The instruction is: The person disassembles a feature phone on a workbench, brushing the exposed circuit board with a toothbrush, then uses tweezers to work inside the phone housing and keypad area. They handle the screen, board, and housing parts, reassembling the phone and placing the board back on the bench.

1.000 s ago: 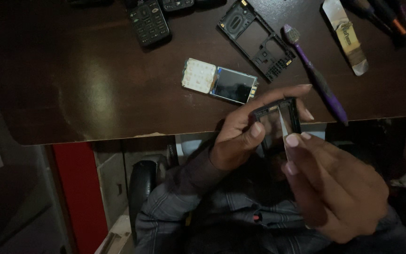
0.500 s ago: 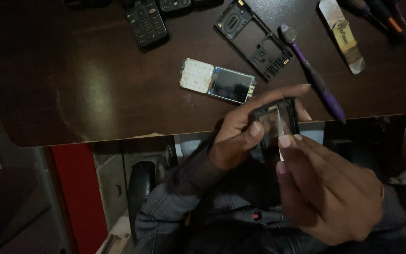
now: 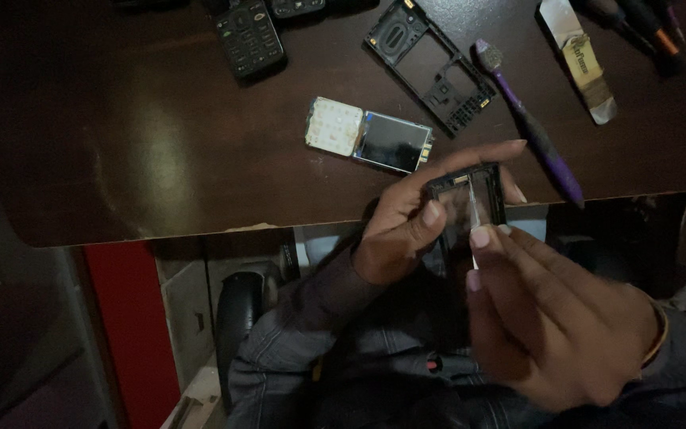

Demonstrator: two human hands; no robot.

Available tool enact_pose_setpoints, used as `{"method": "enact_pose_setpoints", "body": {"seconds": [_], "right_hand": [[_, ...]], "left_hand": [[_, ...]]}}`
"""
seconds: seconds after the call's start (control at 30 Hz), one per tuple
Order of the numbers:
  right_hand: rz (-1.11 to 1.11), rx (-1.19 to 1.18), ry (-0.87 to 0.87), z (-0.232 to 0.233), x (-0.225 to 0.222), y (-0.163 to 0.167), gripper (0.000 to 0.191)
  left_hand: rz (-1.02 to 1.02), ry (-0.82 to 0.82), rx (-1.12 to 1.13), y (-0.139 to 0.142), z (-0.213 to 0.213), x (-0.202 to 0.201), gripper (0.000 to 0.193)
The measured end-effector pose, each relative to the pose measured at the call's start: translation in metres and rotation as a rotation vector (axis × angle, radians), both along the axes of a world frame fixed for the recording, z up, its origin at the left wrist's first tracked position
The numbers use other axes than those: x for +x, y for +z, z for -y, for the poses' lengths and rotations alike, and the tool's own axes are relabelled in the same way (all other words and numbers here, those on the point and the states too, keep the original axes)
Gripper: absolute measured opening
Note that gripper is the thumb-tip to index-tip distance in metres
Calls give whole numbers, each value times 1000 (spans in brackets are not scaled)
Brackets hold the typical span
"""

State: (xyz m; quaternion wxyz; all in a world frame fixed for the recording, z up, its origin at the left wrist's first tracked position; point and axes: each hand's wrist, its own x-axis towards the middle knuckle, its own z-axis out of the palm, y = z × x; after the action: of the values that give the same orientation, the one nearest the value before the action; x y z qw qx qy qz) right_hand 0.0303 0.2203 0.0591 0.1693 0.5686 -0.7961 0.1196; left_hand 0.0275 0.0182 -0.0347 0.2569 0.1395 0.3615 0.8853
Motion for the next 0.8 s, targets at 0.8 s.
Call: {"method": "enact_pose_setpoints", "body": {"seconds": [0.8], "right_hand": [[799, -113, -277, -49, 24, -6, 77]], "left_hand": [[46, -8, 9, 6, 3, 0, 84]]}}
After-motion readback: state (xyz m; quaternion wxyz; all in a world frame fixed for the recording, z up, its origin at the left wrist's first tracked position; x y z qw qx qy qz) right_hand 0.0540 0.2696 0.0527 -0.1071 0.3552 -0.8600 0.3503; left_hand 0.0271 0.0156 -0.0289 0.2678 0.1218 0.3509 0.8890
